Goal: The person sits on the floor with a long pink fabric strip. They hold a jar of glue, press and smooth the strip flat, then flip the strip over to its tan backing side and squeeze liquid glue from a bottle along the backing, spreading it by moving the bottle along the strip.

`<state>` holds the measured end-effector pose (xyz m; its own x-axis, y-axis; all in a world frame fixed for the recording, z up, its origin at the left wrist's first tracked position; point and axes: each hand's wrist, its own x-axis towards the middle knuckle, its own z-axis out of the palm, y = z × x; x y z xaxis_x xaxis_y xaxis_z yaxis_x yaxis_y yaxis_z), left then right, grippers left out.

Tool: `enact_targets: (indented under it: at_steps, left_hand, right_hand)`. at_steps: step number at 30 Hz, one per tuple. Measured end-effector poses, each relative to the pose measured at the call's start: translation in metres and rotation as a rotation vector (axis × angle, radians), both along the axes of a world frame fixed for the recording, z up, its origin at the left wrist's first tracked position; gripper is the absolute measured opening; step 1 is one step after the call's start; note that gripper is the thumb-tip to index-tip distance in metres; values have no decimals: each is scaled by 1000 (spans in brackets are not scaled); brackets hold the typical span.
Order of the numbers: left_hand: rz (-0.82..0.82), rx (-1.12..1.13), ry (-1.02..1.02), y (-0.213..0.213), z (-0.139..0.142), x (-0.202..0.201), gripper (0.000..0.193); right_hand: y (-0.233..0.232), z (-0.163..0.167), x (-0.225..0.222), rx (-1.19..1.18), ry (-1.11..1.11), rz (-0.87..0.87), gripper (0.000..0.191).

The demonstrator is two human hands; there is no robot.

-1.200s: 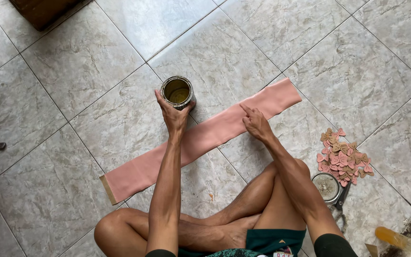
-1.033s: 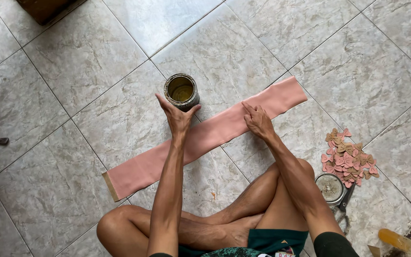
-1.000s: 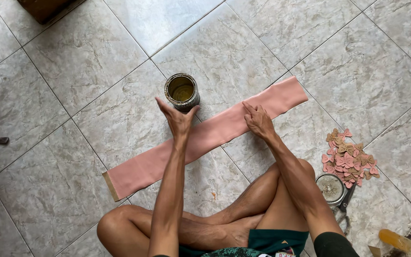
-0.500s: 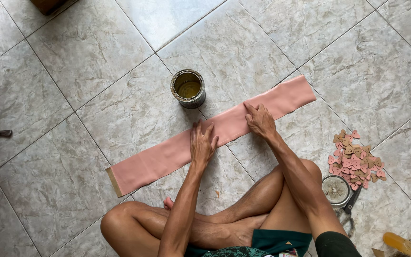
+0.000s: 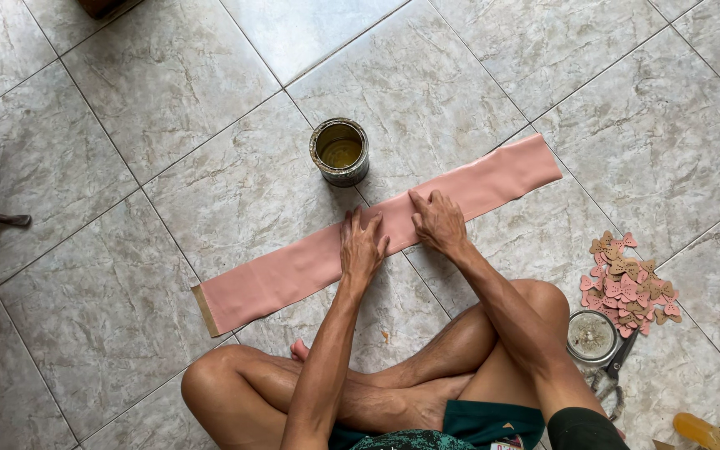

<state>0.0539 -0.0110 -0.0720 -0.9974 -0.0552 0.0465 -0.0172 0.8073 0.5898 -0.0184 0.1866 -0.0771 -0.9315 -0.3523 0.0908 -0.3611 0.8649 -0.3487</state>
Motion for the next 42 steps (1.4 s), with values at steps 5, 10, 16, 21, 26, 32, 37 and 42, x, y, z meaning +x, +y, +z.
enact_targets:
  at_steps: [5, 10, 16, 21, 26, 32, 37, 42]
  left_hand:
    - [-7, -6, 5, -3, 1, -1, 57]
    - [-12, -26, 26, -5, 1, -2, 56]
    - [-13, -25, 26, -4, 1, -2, 56]
    - [-11, -30, 29, -2, 1, -5, 57]
    - [-11, -35, 25, -1, 0, -6, 57]
    - [-19, -43, 22, 0, 0, -8, 57]
    - [-28, -57, 16, -1, 2, -8, 58]
    - [-28, -43, 1, -5, 4, -5, 57]
  right_hand:
    - [-22, -1, 8, 90, 51, 69, 54]
    - [-23, 3, 9, 173, 108, 82, 57]
    - [10, 8, -12, 237, -164, -127, 52]
    - [35, 5, -29, 211, -108, -204, 54]
    - [51, 1, -41, 207, -100, -275, 52]
    - [51, 6, -39, 120, -69, -242, 56]
    - [22, 9, -17, 28, -46, -54, 46]
    - [0, 3, -7, 78, 53, 19, 44]
